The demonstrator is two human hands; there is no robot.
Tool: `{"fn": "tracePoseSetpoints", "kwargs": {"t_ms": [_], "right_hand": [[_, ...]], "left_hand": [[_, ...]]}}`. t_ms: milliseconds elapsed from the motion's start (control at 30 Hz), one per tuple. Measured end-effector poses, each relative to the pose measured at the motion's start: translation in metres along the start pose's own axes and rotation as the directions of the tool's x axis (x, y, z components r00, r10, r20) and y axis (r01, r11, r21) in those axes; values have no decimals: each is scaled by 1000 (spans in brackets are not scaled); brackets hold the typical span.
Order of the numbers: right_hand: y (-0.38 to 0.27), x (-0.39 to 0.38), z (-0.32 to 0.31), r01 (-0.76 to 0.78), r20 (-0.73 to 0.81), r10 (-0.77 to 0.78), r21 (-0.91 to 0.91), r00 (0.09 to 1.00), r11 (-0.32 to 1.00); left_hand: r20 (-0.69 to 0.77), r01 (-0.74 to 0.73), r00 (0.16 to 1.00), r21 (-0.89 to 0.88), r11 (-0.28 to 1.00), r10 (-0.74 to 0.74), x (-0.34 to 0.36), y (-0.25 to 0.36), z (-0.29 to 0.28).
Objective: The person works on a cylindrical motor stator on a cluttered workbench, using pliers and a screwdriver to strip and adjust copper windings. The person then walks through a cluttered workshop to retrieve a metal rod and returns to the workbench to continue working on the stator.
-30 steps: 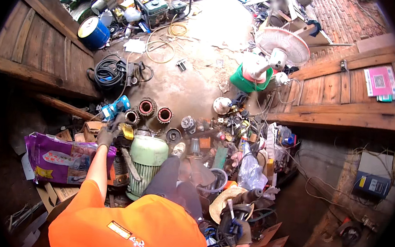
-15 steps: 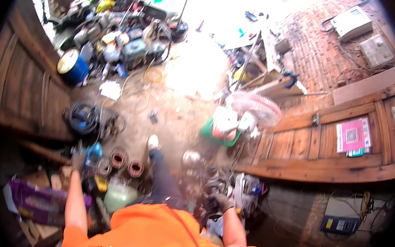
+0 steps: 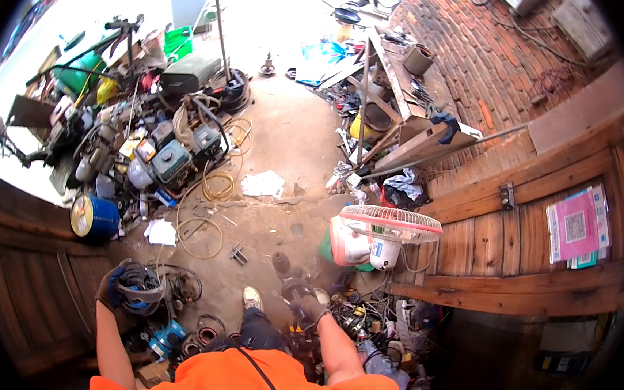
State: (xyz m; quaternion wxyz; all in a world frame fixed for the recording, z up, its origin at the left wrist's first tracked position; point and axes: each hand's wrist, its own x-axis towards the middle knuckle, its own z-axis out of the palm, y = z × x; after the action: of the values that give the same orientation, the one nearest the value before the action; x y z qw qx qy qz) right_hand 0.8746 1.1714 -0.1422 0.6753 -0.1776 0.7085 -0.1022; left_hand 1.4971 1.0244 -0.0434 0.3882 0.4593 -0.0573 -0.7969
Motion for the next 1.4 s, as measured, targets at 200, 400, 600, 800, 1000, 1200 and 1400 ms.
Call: {"fn": "tracePoseSetpoints", "kwargs": {"t_ms": [200,400,600,800,1000,1200,1400], "right_hand": [[-55,44,-16,-107,139,73,259,988,960],[-56,110,-56,326,233,-370,207,899,923],[-166,79,-66,431,-32,-473,-362,880,826],[-208,151,-96,106,-101,-49,698,994,708],[-316,182,-158,159,-143,-69,904,987,398],[-468,152,-273,228,-288,112,898,951,377],[-606,70,-393,523,-585,38,752,810,402]], "left_hand": [[-174,-106,977,90,990,121,4,9,33],[-510,70,854,-82,994,-102,52,2,-16],[-589,208,776,-99,973,-226,190,74,-27],[-471,99,848,592,800,243,465,274,54],[283,-308,816,951,-35,504,714,420,318],[561,-492,762,826,-276,322,872,392,513],[51,-91,970,983,157,238,1006,382,555]]}}
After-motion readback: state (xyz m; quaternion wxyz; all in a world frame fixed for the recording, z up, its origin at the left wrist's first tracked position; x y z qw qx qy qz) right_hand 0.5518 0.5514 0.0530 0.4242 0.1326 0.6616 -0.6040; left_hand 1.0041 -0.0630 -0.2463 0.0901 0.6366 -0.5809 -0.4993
